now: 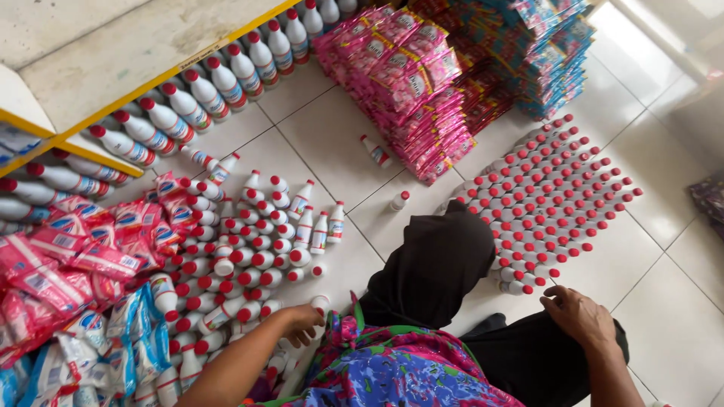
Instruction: Organizing and stacking numerous small white product bottles with red caps on a store floor.
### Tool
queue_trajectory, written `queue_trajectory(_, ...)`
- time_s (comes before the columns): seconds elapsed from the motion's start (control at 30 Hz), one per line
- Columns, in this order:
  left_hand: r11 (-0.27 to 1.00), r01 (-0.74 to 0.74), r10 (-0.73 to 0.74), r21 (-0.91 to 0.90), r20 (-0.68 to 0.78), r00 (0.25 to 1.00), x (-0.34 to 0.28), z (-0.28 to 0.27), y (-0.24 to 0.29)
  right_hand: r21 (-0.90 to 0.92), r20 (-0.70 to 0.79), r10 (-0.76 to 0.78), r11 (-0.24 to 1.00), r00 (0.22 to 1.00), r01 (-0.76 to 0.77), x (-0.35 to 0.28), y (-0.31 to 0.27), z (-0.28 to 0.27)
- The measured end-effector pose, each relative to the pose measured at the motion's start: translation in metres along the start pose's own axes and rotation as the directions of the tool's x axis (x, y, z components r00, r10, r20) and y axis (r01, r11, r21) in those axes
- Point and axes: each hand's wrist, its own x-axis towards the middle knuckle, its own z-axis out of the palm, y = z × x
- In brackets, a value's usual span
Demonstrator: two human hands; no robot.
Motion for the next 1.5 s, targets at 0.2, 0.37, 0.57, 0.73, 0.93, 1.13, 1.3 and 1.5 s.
queue_trajectory(0.2, 0.999, 0.013, -0.008, -0.032, 0.145, 0.989, 0.043, 0.031, -0.053, -0.166, 0.09, 0.018, 0.986, 0.996, -0.003, 0.021, 0.008, 0.015)
queue_trajectory(0.37, 0.993, -0.116, 0.116, 0.008, -0.002, 0.993, 0.031, 0.048, -0.064, -0.211, 0.109, 0.025, 0.978, 0.994, -0.002, 0.029, 0.01, 0.024)
queue_trajectory(0.57, 0.942, -0.298, 0.327, 0.156, -0.214, 0.921, 0.049, 0.052, -0.063, -0.229, 0.116, 0.073, 0.972, 0.991, -0.044, 0.02, 0.0, 0.025)
queue_trajectory(0.73, 0.865, -0.407, 0.494, 0.294, -0.35, 0.796, 0.08, 0.057, -0.076, -0.237, 0.093, 0.077, 0.97, 0.993, -0.053, 0.013, -0.005, 0.032)
queue_trajectory(0.93, 0.76, -0.488, 0.649, 0.43, -0.463, 0.604, 0.118, 0.078, -0.112, -0.246, 0.064, 0.06, 0.968, 0.996, -0.043, 0.002, -0.013, 0.031)
queue_trajectory(1.13, 0.524, -0.368, 0.84, 0.768, -0.397, 0.369, 0.081, 0.091, -0.138, -0.256, 0.073, 0.051, 0.966, 0.996, -0.03, 0.0, -0.019, 0.035)
queue_trajectory(1.3, 0.516, 0.121, 0.75, 0.848, -0.515, 0.415, 0.121, 0.103, -0.134, -0.278, -0.046, -0.04, 0.96, 0.998, 0.025, -0.01, -0.018, 0.042)
queue_trajectory(1.5, 0.519, 0.212, 0.534, 0.828, -0.508, 0.676, 0.135, 0.098, -0.128, -0.284, -0.015, -0.012, 0.959, 1.0, 0.007, -0.011, -0.023, 0.041)
